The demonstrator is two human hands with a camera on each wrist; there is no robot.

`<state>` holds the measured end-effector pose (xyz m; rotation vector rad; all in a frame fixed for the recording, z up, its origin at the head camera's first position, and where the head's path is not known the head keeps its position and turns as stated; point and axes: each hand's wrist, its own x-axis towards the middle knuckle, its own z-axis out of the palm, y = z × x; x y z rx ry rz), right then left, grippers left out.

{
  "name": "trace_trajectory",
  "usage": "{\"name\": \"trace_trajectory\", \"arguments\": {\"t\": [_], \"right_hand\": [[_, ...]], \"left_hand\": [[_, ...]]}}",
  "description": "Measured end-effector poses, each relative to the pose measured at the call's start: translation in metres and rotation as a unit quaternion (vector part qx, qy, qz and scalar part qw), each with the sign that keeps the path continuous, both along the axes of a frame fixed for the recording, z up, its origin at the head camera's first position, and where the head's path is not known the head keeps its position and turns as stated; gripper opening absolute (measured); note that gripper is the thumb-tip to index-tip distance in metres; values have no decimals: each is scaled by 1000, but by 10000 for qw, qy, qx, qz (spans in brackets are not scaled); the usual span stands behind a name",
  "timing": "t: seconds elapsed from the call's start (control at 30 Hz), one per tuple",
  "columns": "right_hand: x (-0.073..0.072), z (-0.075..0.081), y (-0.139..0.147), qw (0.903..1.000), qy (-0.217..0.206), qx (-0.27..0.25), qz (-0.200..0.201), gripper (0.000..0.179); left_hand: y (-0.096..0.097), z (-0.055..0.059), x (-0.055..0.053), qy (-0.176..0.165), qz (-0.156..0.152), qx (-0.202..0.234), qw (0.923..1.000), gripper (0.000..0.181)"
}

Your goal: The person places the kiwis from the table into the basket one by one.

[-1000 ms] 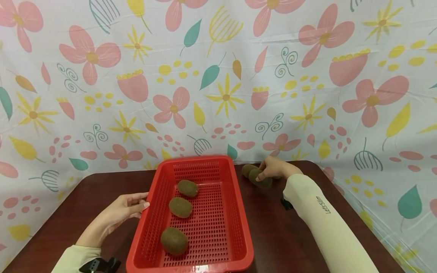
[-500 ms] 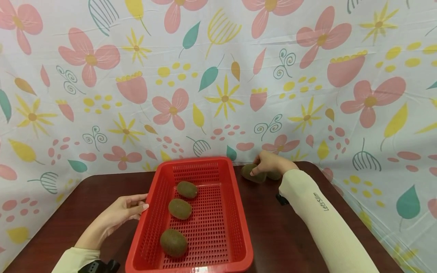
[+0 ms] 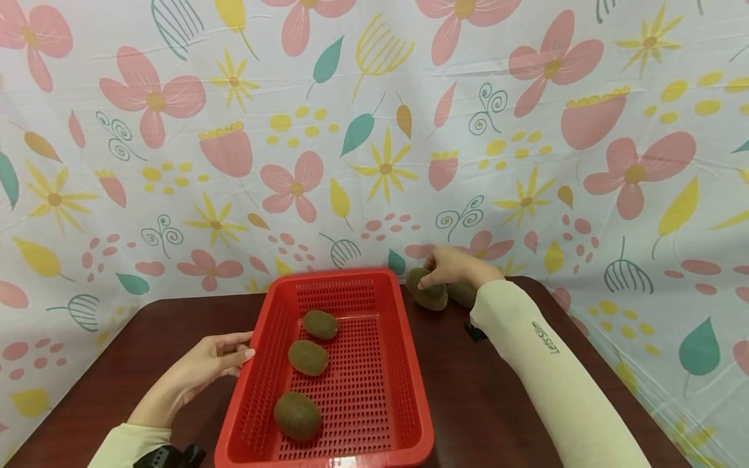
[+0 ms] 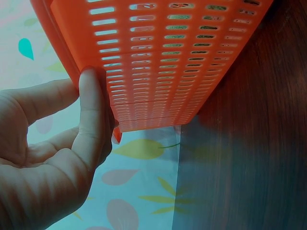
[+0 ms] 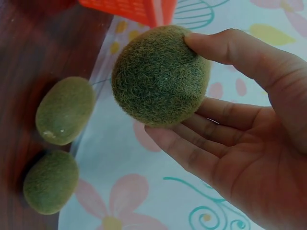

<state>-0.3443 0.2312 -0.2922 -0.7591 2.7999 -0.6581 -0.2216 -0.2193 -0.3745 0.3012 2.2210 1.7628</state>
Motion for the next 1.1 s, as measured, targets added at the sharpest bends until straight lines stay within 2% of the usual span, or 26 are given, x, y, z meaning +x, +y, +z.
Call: {"name": "trace_trajectory", "arguments": {"t": [0.17, 0.37, 0.47, 0.73, 1.1], "right_hand": [[1, 7, -7, 10000, -80, 30, -37, 43], [2, 17, -20, 9999, 23, -35, 165, 18], [2, 21, -28, 9996, 148, -100, 235, 15], [0, 27, -51, 9992, 318, -22, 238, 35], [-3, 25, -82, 9994, 226, 122, 253, 40]], "left_hand": [[-1, -1, 0, 25, -23, 4, 10000, 62], [-2, -3, 0, 56, -56, 1, 10000, 62], [-1, -2, 0, 65, -70, 8, 10000, 62], [0, 0, 0, 24, -43, -39, 10000, 62], [0, 0, 0, 25, 5, -66, 10000, 62]]}}
